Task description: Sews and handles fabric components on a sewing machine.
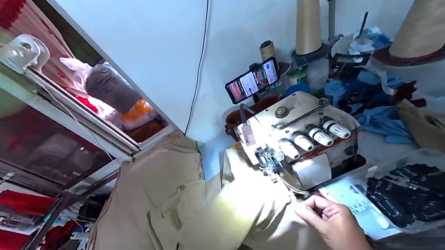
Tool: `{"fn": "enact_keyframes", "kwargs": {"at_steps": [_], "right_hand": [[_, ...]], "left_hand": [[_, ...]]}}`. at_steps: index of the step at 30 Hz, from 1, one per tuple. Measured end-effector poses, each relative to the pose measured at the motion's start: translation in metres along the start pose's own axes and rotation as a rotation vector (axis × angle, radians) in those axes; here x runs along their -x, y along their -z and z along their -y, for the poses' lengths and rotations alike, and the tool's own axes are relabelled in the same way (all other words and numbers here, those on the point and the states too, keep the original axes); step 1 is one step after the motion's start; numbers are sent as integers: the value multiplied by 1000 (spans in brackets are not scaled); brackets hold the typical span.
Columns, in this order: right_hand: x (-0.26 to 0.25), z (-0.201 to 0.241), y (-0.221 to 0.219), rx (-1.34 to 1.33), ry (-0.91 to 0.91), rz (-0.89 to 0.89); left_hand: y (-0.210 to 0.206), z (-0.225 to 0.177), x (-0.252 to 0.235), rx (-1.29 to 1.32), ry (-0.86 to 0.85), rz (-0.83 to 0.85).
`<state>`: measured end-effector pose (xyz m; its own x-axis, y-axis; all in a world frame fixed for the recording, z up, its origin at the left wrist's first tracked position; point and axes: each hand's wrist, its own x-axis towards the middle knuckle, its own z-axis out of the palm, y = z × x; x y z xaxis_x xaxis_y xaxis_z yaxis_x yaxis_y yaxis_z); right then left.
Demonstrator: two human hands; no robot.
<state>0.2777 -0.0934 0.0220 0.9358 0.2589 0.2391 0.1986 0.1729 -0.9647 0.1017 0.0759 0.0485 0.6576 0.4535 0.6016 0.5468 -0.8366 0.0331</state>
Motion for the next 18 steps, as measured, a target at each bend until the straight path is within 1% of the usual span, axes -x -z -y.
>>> {"fn": "enact_keyframes", "kwargs": {"at_steps": [1,3,5,6,7,8,9,11,12,14,15,17,18], "right_hand": [[-7,-1,-6,22,16,-26],[-18,-2,-14,64,7,-67],[-22,-2,-19,86,-20,-88],[-22,-2,-21,98,-21,-90],[-22,-2,-21,104,-17,-92],[-21,-1,-21,108,-10,-98],[-18,-1,-20,104,-8,-103],[-12,3,-16,60,-27,-86],[-9,6,-14,35,-51,-71],[-3,8,-8,15,-87,-26],[-1,7,-5,0,-110,9],[1,7,-1,-63,-189,66],[1,8,1,-100,-233,77]], "left_hand": [[-5,1,-17,54,22,28],[-23,9,-47,222,55,147],[-45,24,-66,370,4,263],[-52,28,-68,440,-17,316],[-54,28,-66,492,-15,332],[-55,25,-58,528,5,296],[-54,19,-49,575,59,252],[-49,4,-26,705,248,194],[-45,-4,-17,799,362,211],[-40,-17,-7,1022,581,327],[-42,-22,-3,1127,660,386],[-49,-28,1,1249,765,440],[-51,-28,2,1283,768,449]]}}
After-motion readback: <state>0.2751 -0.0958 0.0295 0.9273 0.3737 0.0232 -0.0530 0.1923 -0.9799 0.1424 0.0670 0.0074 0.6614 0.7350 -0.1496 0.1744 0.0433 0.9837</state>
